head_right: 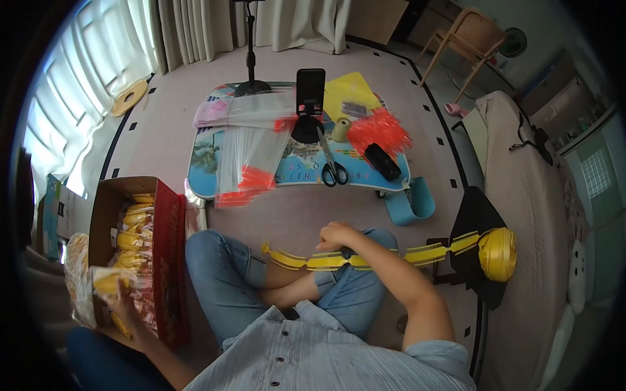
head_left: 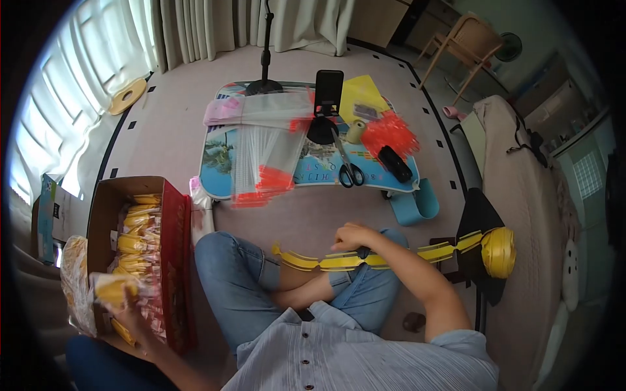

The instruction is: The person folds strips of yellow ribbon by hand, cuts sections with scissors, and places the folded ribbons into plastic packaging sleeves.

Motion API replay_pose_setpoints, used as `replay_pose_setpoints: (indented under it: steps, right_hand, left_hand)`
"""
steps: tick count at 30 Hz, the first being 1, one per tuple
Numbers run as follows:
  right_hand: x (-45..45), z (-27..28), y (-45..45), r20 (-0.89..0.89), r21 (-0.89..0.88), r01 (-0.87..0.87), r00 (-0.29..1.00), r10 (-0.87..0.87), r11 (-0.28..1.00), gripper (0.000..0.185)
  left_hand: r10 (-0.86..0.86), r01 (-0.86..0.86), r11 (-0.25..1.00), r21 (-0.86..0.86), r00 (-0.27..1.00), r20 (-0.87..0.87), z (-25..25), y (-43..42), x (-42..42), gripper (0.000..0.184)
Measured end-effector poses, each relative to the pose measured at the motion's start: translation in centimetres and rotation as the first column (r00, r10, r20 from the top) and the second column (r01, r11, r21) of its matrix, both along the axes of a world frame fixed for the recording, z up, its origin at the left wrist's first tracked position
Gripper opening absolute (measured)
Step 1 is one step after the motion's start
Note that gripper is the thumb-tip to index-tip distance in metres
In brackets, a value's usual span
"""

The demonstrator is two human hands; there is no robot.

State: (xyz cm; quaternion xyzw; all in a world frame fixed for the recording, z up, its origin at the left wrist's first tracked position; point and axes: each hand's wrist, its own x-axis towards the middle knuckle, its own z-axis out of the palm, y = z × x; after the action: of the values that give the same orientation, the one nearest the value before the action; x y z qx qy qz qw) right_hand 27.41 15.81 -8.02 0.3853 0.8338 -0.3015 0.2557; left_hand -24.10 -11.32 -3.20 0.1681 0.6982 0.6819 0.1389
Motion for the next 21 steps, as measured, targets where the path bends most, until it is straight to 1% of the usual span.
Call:
replay_pose_setpoints:
  steps: [2, 3, 4, 5, 6, 7, 8, 9, 10, 11, 12, 13, 14, 15, 16, 17, 18, 19, 21]
  right_hand:
    - [-0.8, -3.8, 0.2, 0.093, -0.140, -0.044, 0.994, 0.057, 0.989, 0.047]
    - [-1.5, -5.0, -0.1, 0.159, -0.215, 0.028, 0.987, 0.007, 0.976, 0.045]
    - [-2.5, -6.1, -0.4, 0.227, -0.282, 0.101, 0.973, -0.036, 0.954, 0.043]
    - [-3.0, -7.0, -0.4, 0.297, -0.342, 0.177, 0.952, -0.072, 0.923, 0.040]
    - [-3.1, -8.2, 0.1, 0.239, -0.438, 0.149, 0.970, -0.045, 0.887, 0.037]
    - [-3.3, -9.3, 0.5, 0.177, -0.531, 0.116, 0.984, -0.024, 0.839, 0.033]
    - [-3.5, -10.4, 0.6, 0.111, -0.619, 0.077, 0.994, -0.010, 0.782, 0.029]
    - [-3.9, -9.9, 0.5, -0.010, -0.644, 0.031, 0.999, -0.048, 0.765, 0.026]
    - [-4.5, -8.4, 0.6, -0.129, -0.662, -0.017, 0.988, -0.091, 0.750, 0.023]
    - [-5.3, -6.2, 0.8, -0.245, -0.671, -0.066, 0.960, -0.137, 0.739, 0.019]
    - [-6.5, -3.3, 0.7, -0.310, -0.622, -0.110, 0.944, -0.115, 0.775, 0.018]
    - [-8.1, 0.2, 0.5, -0.371, -0.571, -0.154, 0.924, -0.086, 0.806, 0.017]
    - [-9.7, 3.7, 0.2, -0.431, -0.513, -0.200, 0.901, -0.050, 0.835, 0.017]
    - [-11.2, 6.7, -0.1, -0.467, -0.472, -0.263, 0.884, 0.014, 0.841, 0.016]
    - [-12.9, 9.5, -0.4, -0.503, -0.426, -0.327, 0.860, 0.080, 0.843, 0.016]
    - [-14.4, 11.9, -0.8, -0.539, -0.376, -0.391, 0.830, 0.145, 0.840, 0.016]
    - [-15.8, 13.9, -1.2, -0.579, -0.337, -0.424, 0.797, 0.170, 0.840, 0.015]
    - [-17.2, 15.6, -1.6, -0.618, -0.296, -0.455, 0.761, 0.195, 0.840, 0.015]
    - [-19.5, 18.0, -2.3, -0.685, -0.190, -0.489, 0.687, 0.242, 0.851, 0.015]
  left_hand:
    - [0.243, -0.246, 0.968, -0.040, 0.967, -0.074, -0.4, -2.4, -1.9, 0.095]
    - [0.244, -0.308, 0.931, -0.194, 0.924, -0.295, -1.4, -4.0, -3.4, 0.093]
    - [0.222, -0.434, 0.835, -0.338, 0.829, -0.514, -2.4, -5.6, -4.9, 0.091]
    - [0.183, -0.587, 0.698, -0.410, 0.700, -0.690, -3.4, -7.2, -6.4, 0.089]
    - [0.061, -0.735, 0.592, -0.331, 0.451, -0.891, -4.6, -8.1, -7.3, 0.083]
    - [-0.061, -0.880, 0.449, -0.151, 0.139, -0.988, -5.4, -8.7, -7.7, 0.078]
    - [-0.069, -0.896, 0.417, -0.153, 0.136, -0.988, -5.9, -9.5, -8.3, 0.074]
    - [-0.078, -0.910, 0.385, -0.154, 0.134, -0.988, -5.9, -10.0, -8.5, 0.072]
    - [0.001, -0.865, 0.390, -0.316, 0.344, -0.939, -3.6, -9.2, -6.8, 0.071]
    - [0.081, -0.786, 0.411, -0.462, 0.536, -0.840, 0.9, -6.6, -3.0, 0.069]
    - [0.155, -0.678, 0.445, -0.585, 0.702, -0.695, 4.1, -4.1, 0.3, 0.068]
    - [0.169, -0.555, 0.644, -0.527, 0.775, -0.609, 3.5, -2.9, 1.5, 0.063]
    - [0.070, -0.316, 0.849, -0.424, 0.861, -0.503, 2.5, -1.3, 3.2, 0.058]
    - [-0.089, -0.054, 0.939, -0.339, 0.915, -0.393, 2.2, 0.6, 5.8, 0.053]
    - [-0.294, 0.179, 0.930, -0.320, 0.887, -0.356, 1.6, 2.6, 8.5, 0.050]
    - [-0.532, 0.543, 0.839, 0.034, 0.831, -0.163, 3.8, 5.5, 12.4, 0.062]
    - [-0.650, 0.717, 0.690, 0.102, 0.675, -0.350, 3.0, 7.9, 13.9, 0.095]
    - [-0.740, 0.784, 0.609, -0.121, 0.507, -0.442, 2.6, 8.9, 15.2, 0.110]
    - [-0.880, 0.899, 0.437, 0.032, 0.435, -0.190, 0.8, 9.6, 18.5, 0.114]
